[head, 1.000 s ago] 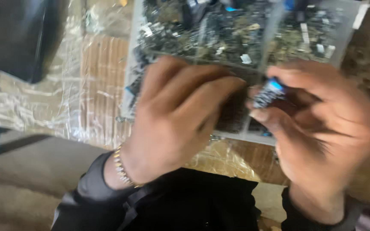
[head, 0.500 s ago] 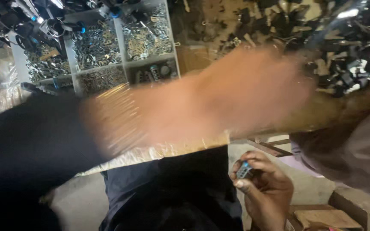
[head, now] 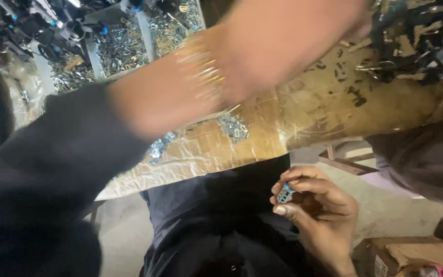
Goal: The person sits at a workbench and assembles small gray plastic components with blue ends, inserting metal pins one at a time from a compartment organizer box into each plastic part by hand. They repeatedly pick pins from the box, press them into the plastic bodies, and set finished parts aside.
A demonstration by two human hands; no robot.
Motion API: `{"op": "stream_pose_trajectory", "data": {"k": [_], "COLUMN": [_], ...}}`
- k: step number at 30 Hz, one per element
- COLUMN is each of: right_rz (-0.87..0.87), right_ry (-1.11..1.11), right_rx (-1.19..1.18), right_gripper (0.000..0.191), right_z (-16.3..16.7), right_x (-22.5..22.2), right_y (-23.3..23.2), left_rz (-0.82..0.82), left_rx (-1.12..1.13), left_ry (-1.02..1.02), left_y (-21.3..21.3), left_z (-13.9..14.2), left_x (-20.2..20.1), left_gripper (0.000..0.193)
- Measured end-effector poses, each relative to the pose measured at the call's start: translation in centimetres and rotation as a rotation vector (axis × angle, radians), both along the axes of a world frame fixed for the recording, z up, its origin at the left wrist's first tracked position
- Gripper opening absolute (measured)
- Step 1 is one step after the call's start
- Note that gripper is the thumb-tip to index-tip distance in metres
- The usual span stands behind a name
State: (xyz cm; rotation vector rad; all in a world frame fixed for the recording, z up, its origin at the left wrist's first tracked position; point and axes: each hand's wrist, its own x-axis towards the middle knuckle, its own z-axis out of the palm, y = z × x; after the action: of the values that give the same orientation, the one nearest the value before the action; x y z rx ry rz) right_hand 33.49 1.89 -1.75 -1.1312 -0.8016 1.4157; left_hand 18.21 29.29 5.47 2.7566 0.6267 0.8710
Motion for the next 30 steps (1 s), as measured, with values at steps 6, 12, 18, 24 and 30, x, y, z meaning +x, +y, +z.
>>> {"op": "stream_pose_trajectory", "data": {"k": [6, 12, 18, 24, 30], "right_rz": [0.021, 0.009, 0.016, -0.144, -0.182], "right_ry": [0.08, -0.002, -0.208, -0.074, -0.001], "right_rx": [0.05, 0.105, 0.174, 0.226, 0.235], "right_gripper": [0.043, 0.045, 0.048, 0.044, 0.036], "right_z": [1.0, 1.4, 3.2, 1.4, -2.0], "right_x": [-1.3, -0.1, 7.5, 3.0, -1.9], "right_y": [2.1, 4.9, 3.1, 5.6, 7.4], "left_rz": [0.25, 0.011, 0.131, 0.459, 0.615], "left_rx": [-0.45, -0.768, -0.637, -0.519, -0.43], "left_ry": [0.201, 0.055, -0.381, -0.208, -0.142], "left_y": [-13.2, -19.6, -17.2, -17.2, -18.7], "left_z": [6.0, -0.1, -1.8, -2.7, -2.6], "left_x": [-14.7, -16.0, -6.2, -5.2, -7.5], "left_gripper": [0.042, 0.034, 0.04, 0.037, 0.03]}}
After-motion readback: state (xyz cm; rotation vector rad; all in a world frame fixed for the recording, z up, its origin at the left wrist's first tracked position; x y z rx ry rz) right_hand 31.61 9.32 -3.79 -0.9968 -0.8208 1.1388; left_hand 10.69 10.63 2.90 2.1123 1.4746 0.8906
